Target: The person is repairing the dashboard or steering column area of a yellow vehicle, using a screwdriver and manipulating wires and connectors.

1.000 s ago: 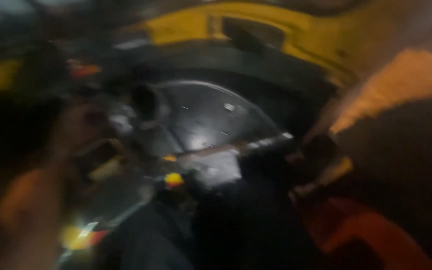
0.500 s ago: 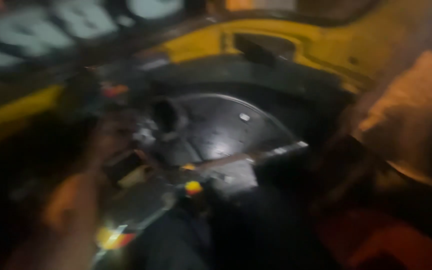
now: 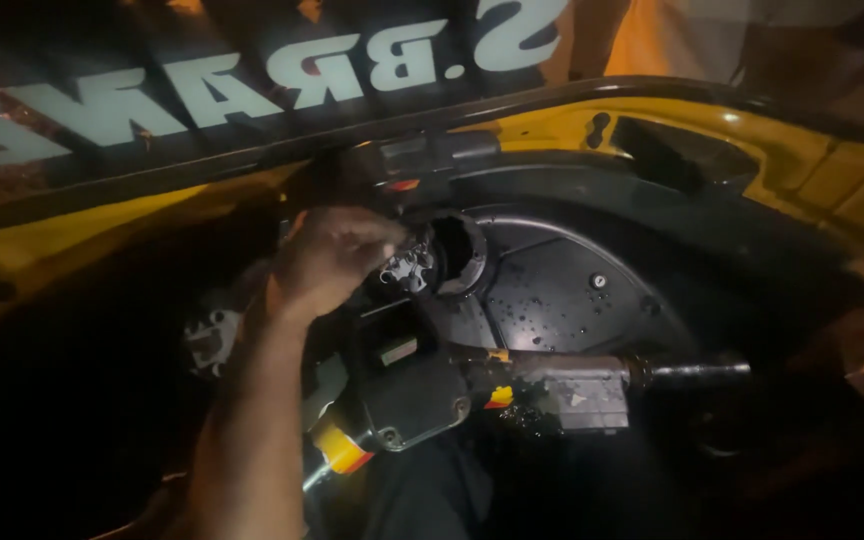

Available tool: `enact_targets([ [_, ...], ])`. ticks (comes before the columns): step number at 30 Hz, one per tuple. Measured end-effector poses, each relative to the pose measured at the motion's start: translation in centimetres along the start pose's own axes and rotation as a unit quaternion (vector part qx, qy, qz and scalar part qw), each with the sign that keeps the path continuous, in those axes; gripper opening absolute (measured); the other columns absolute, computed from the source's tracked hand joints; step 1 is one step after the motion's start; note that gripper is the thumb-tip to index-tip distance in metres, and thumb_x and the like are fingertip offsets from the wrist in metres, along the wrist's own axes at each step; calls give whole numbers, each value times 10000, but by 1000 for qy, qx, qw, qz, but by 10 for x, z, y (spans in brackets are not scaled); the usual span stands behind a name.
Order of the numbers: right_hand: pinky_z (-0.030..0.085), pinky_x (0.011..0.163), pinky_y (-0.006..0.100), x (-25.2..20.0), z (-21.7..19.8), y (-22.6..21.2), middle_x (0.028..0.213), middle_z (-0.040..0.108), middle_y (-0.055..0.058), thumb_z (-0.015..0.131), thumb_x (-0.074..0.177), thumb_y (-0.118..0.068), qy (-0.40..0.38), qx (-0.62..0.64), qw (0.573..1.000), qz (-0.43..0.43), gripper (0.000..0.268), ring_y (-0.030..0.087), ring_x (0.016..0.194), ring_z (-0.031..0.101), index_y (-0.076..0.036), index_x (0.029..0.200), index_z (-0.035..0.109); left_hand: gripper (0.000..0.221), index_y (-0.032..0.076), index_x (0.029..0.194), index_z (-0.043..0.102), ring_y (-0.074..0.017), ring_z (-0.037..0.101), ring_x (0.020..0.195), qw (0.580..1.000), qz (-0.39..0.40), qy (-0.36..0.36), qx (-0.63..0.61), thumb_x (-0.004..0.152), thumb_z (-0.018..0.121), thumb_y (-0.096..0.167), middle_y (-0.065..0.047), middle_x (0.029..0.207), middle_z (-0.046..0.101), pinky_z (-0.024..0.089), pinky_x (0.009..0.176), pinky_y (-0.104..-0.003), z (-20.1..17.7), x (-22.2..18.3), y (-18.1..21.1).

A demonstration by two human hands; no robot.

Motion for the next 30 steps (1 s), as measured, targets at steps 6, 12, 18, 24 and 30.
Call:
enact_targets([
  [6, 617, 893, 313, 121, 44, 2, 1030, 659, 87, 697, 953, -66, -29, 40, 999, -20, 302, 179, 1011, 738, -98, 1226, 572, 412, 33, 1292, 674, -163, 721, 1155, 968, 131, -10, -213, 892, 766, 60, -139, 1331, 702, 610, 984, -293, -3, -10, 59],
  [12, 626, 876, 279, 165, 97, 36, 1068, 627, 47, 652, 939, -13, -74, 88, 992, -50, 362, 145, 1010, 706, -111, 1255, 506, 252, -18, 1124, 757, -175, 775, 910, 989, 71, 22, -125, 874, 783, 4, -147, 1061, 802, 621, 811, -282, 9, 5, 20],
  [18, 615, 903, 285, 164, 117, 32, 1176, 574, 79, 651, 953, 162, -105, -11, 960, -260, 530, 156, 1097, 690, -92, 1331, 379, 131, 9, 984, 768, -136, 758, 812, 992, 53, 77, -88, 861, 727, 29, -95, 913, 789, 607, 738, -256, 2, 7, 28],
  [24, 614, 868, 321, 164, 123, 35, 1158, 554, 104, 623, 910, 174, -103, -41, 953, -283, 541, 205, 1090, 696, -84, 1317, 378, 146, 69, 959, 774, -136, 766, 768, 995, 36, 84, 47, 885, 659, 17, -61, 908, 791, 599, 675, -249, 1, 9, 35],
  [30, 607, 909, 312, 163, 127, 32, 1174, 577, 96, 610, 941, 146, -107, -41, 955, -274, 534, 213, 1112, 710, -101, 1356, 385, 138, 42, 946, 751, -134, 749, 782, 994, 64, 84, -23, 883, 637, -3, -64, 897, 784, 591, 693, -254, 7, 14, 16],
])
Point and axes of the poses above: each hand's wrist, its own x-axis towards the middle knuckle, its own z-axis out of the palm, y = z × x, the point moved 6 cm from there along x, towards the middle knuckle
